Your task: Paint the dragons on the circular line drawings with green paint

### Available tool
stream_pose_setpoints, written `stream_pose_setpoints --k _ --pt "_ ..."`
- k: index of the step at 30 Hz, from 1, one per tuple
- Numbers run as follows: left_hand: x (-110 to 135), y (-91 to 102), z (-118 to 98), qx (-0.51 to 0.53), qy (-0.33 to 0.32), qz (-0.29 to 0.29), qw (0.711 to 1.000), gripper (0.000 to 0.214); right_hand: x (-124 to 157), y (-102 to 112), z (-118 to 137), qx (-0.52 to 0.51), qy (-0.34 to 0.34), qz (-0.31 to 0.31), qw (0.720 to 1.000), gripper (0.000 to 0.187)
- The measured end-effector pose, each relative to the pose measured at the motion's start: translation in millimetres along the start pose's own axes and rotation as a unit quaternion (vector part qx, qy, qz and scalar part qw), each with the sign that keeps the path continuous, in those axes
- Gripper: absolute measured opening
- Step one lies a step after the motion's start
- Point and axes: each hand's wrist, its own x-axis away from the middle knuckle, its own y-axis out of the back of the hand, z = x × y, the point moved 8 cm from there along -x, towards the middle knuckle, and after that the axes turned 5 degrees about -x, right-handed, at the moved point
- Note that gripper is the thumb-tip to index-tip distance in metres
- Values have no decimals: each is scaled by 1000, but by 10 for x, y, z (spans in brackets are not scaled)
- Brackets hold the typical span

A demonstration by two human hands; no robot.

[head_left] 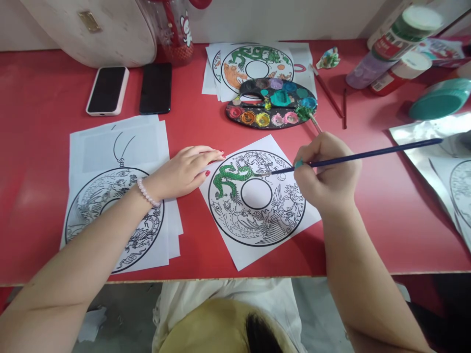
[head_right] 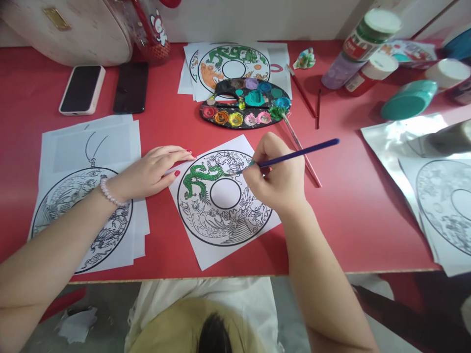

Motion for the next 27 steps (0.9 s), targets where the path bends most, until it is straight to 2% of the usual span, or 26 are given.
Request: stream_pose_setpoints --k 3,9,14,19,27 --pt "-1 -1 -3 4 3 2 1000 42 -7 56 -16 14 -9 -27 999 18" --pt "-2 0 1 8 5 6 1000 42 -11 33 -15 -5 -13 -10 1000 17" --pt "-2 -1 -1 11 4 5 1000 42 -18 109 -29 11 -15 -42 999 14" --pt "-7 4 -8 7 -2 -2 1000 42 -20 73 -57 11 -25 -21 999 14" --pt "-1 7 -1 9 0 -1 1000 42 -19 97 -48 15 -21 -34 999 14"
